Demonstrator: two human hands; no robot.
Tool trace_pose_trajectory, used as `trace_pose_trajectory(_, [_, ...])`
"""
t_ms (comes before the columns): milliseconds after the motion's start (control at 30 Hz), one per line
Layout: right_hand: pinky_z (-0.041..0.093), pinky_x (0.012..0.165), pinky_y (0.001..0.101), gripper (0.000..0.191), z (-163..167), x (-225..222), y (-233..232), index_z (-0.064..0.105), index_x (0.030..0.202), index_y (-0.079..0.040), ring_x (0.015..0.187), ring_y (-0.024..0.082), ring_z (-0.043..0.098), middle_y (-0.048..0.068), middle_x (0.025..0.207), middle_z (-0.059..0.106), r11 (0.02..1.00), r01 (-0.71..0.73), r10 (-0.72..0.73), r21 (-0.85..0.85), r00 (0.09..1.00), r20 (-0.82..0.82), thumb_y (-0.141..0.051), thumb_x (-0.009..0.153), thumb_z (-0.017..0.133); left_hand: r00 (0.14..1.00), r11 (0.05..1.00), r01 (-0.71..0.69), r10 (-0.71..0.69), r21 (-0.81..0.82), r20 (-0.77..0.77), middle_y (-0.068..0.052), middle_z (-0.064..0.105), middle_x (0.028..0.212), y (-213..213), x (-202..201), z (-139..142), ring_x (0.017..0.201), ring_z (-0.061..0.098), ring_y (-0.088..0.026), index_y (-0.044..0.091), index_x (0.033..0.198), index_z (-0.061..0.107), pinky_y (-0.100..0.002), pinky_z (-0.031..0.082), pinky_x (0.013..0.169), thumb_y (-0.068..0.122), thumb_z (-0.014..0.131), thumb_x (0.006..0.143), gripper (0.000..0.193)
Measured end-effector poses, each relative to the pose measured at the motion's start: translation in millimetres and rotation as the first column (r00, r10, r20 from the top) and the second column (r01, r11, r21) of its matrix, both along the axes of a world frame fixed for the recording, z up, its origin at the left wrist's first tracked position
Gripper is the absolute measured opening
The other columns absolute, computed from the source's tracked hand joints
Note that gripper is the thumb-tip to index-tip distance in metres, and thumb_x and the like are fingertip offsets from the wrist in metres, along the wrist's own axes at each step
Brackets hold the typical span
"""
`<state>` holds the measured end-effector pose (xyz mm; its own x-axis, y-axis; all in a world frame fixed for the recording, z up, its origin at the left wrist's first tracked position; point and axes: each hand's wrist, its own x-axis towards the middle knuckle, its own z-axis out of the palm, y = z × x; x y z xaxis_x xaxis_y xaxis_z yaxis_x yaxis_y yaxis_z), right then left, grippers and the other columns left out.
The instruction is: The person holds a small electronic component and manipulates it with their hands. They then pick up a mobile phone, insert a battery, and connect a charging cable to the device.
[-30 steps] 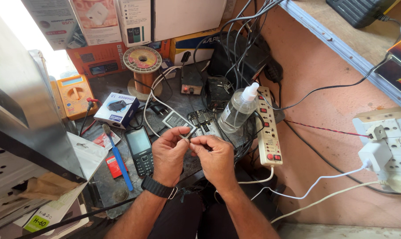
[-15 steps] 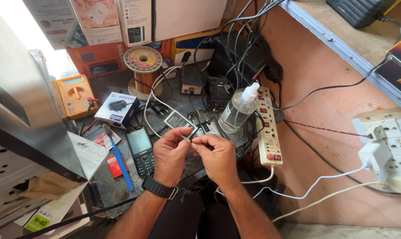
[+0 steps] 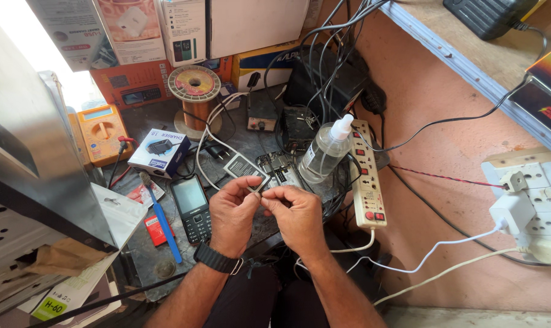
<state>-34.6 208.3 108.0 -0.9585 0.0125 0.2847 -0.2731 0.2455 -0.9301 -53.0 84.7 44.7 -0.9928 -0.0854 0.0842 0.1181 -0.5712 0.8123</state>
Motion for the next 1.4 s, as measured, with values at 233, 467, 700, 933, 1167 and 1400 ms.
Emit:
trace_pose_trajectory(233, [0.058,0.058,0.0224,0.007,0.5,0.3,-2.0,0.078,0.092,0.001,0.064,0.011,0.071,0.008,0.08,0.076,1.0,0.004,-0.004,0.02,1.0,-0.002,0.0,0.085,0.076,1.0,1.0,0.002,-0.002,-0.01,-0.002,-0.005,0.07,0.089,-2.1,0.3,0.6,0.075,0.066,-0.008,-0.006,0.114,0.069,-0.022,0.055,0.069,-0.011,0.061,0.089,0.027])
trace_pose_trajectory(467, [0.059,0.058,0.0229,0.007,1.4,0.2,2.1,0.078,0.093,0.002,0.065,0.011,0.071,0.008,0.08,0.076,1.0,0.004,-0.004,-0.004,1.0,0.013,0.001,0.086,0.076,1.0,1.0,-0.002,0.002,-0.018,-0.008,-0.003,0.069,0.085,1.8,-0.1,1.8,0.073,0.064,-0.007,-0.006,0.113,0.07,-0.02,0.052,0.066,-0.01,0.062,0.089,0.026])
trace_pose_trajectory(700, [0.06,0.059,0.0232,0.007,0.6,-1.5,3.7,0.078,0.092,0.002,0.066,0.011,0.071,0.008,0.081,0.076,1.0,0.002,-0.002,-0.025,1.0,0.03,0.001,0.085,0.076,1.0,1.0,0.006,-0.006,-0.009,-0.012,-0.003,0.069,0.085,2.6,0.0,1.6,0.073,0.063,-0.006,-0.006,0.113,0.069,-0.02,0.052,0.066,-0.009,0.061,0.089,0.026])
trace_pose_trajectory(933, [0.06,0.059,0.0233,0.008,0.5,-3.2,3.6,0.078,0.092,0.002,0.066,0.011,0.072,0.007,0.081,0.076,1.0,0.004,-0.003,-0.029,0.999,0.042,0.001,0.085,0.076,1.0,1.0,0.001,-0.002,-0.01,-0.024,-0.003,0.067,0.084,1.9,-1.1,1.4,0.073,0.062,-0.006,-0.007,0.114,0.07,-0.02,0.051,0.066,-0.009,0.062,0.09,0.026])
trace_pose_trajectory(1167, [0.062,0.06,0.0237,0.008,1.0,-4.5,2.6,0.078,0.092,0.002,0.067,0.01,0.072,0.008,0.081,0.077,1.0,0.007,-0.006,-0.025,0.999,0.05,0.001,0.085,0.076,1.0,1.0,0.002,-0.002,-0.012,-0.014,-0.003,0.068,0.086,1.1,-1.8,0.9,0.073,0.063,-0.007,-0.006,0.114,0.07,-0.02,0.052,0.067,-0.009,0.061,0.09,0.026])
trace_pose_trajectory(1400, [0.063,0.06,0.0235,0.008,0.0,-4.1,2.6,0.079,0.092,0.001,0.068,0.01,0.072,0.008,0.082,0.076,1.0,0.001,0.0,-0.024,0.999,0.049,0.001,0.085,0.076,1.0,1.0,0.004,-0.004,-0.029,-0.008,-0.004,0.07,0.087,0.7,-1.5,2.9,0.075,0.065,-0.007,-0.006,0.113,0.069,-0.021,0.054,0.069,-0.009,0.061,0.089,0.026])
